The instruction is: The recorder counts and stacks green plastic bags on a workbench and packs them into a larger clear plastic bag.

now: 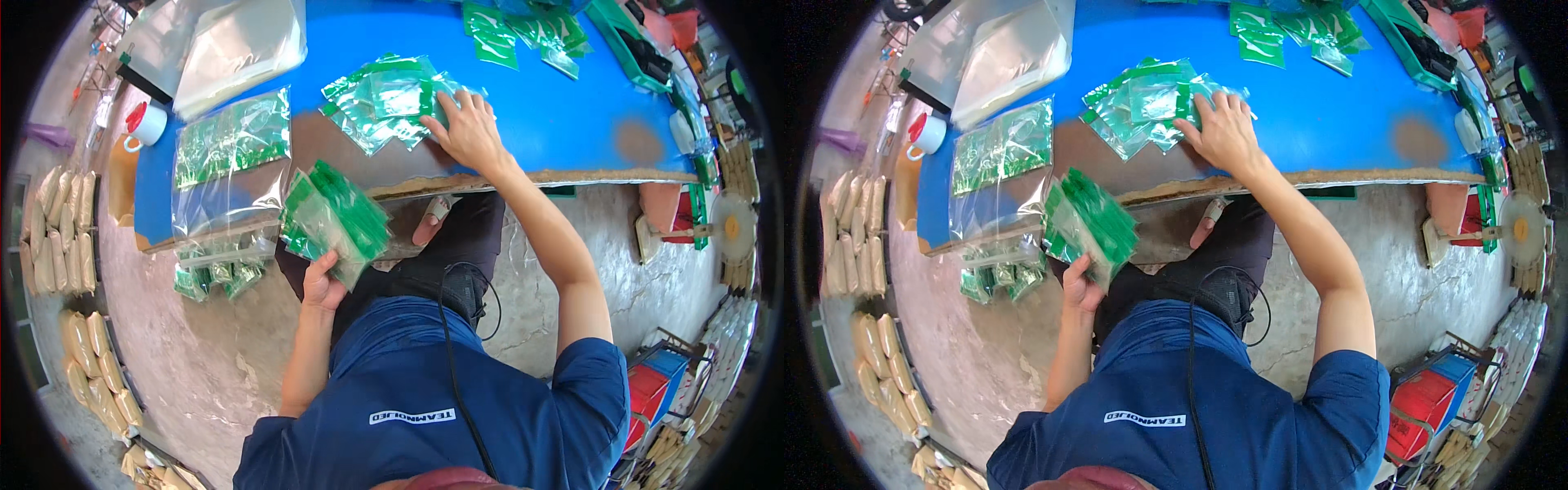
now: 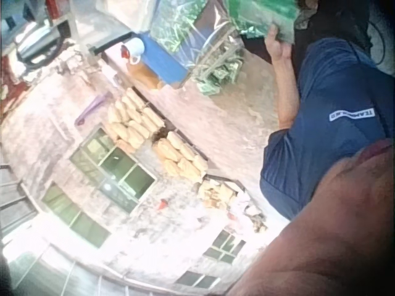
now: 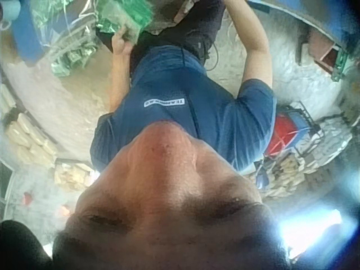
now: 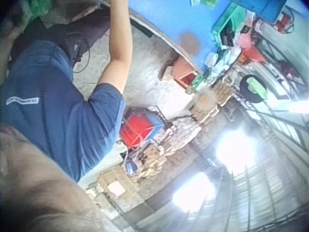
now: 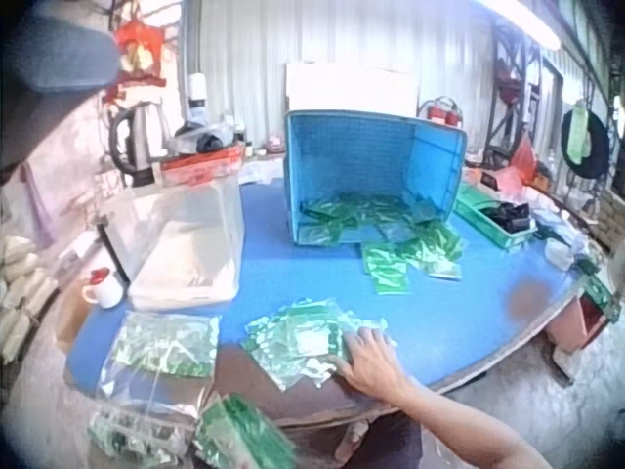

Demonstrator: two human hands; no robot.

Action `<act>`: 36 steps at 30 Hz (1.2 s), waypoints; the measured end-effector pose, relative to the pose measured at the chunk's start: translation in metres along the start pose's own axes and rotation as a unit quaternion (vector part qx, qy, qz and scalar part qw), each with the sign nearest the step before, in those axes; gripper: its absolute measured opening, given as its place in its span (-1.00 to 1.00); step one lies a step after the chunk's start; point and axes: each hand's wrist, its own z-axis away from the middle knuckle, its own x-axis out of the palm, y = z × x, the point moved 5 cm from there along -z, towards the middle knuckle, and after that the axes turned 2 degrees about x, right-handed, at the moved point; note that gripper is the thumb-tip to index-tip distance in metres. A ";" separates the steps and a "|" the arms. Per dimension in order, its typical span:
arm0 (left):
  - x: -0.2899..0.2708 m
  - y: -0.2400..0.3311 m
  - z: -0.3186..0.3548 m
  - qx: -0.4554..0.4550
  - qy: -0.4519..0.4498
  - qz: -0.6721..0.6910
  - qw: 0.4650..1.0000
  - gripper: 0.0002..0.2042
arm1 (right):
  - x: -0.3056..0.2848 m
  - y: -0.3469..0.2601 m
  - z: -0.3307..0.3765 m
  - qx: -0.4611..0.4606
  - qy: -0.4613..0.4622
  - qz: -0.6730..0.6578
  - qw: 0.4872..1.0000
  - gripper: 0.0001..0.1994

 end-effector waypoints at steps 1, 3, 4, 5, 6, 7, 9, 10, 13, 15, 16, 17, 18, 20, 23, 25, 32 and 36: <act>0.003 -0.003 0.000 -0.010 -0.007 -0.009 1.000 -0.39 | -0.011 -0.003 0.011 0.027 -0.041 0.019 0.999 -0.51; -0.005 -0.011 -0.001 -0.043 -0.003 -0.004 0.999 -0.38 | -0.019 -0.015 0.025 0.020 -0.040 -0.015 0.999 -0.54; -0.006 -0.018 -0.001 -0.076 -0.007 -0.006 0.997 -0.38 | -0.023 -0.021 0.032 0.017 -0.028 -0.049 0.998 -0.56; 0.007 -0.020 -0.003 -0.073 -0.026 0.012 0.997 -0.39 | -0.021 -0.029 0.037 0.009 -0.042 -0.066 0.997 -0.63; 0.015 -0.026 -0.004 -0.077 -0.025 0.015 0.997 -0.39 | -0.022 -0.039 0.042 0.010 -0.062 -0.106 0.992 -0.70; 0.021 -0.029 -0.008 -0.067 -0.018 0.009 0.998 -0.42 | -0.017 -0.047 0.050 0.017 -0.080 -0.158 0.984 -0.72; 0.031 -0.032 -0.015 -0.044 -0.003 0.008 0.999 -0.44 | -0.011 -0.066 0.060 0.010 -0.112 -0.258 0.959 -0.76; 0.038 -0.033 -0.017 -0.046 -0.005 0.006 0.999 -0.44 | -0.014 -0.075 0.062 -0.002 -0.128 -0.302 0.945 -0.77; 0.048 -0.029 -0.017 -0.032 -0.003 -0.028 0.999 -0.44 | -0.015 -0.065 0.043 0.038 -0.107 -0.339 0.934 -0.77; 0.045 -0.024 -0.012 -0.025 -0.025 -0.033 0.999 -0.42 | -0.018 -0.048 0.021 0.057 0.011 -0.220 0.974 -0.72; 0.040 -0.022 -0.009 -0.025 -0.026 -0.036 0.999 -0.42 | -0.024 -0.044 0.012 0.029 0.092 -0.113 0.989 -0.66; 0.033 -0.018 -0.004 -0.022 -0.026 -0.015 0.999 -0.40 | -0.016 -0.043 0.010 0.007 0.073 -0.052 0.996 -0.65; 0.029 -0.014 -0.002 -0.019 -0.025 0.005 0.999 -0.38 | -0.009 -0.043 0.010 -0.016 0.052 0.009 0.998 -0.64; 0.021 -0.002 0.001 0.008 -0.011 0.013 1.000 -0.34 | -0.005 -0.067 0.020 -0.078 -0.023 -0.054 0.995 -0.66; 0.025 0.005 -0.006 0.042 -0.002 -0.014 0.999 -0.35 | -0.008 -0.098 0.048 -0.207 -0.133 -0.275 0.929 -0.72; 0.025 0.004 -0.008 0.041 0.002 -0.013 0.999 -0.36 | -0.016 -0.096 0.053 -0.139 -0.139 -0.313 0.929 -0.74; 0.025 -0.003 0.001 -0.001 -0.023 0.045 0.999 -0.41 | -0.038 -0.067 0.071 -0.032 -0.056 -0.066 0.996 -0.46; 0.028 0.000 -0.004 0.004 0.016 -0.015 1.000 -0.40 | -0.049 -0.040 0.090 -0.003 -0.108 -0.115 0.988 -0.68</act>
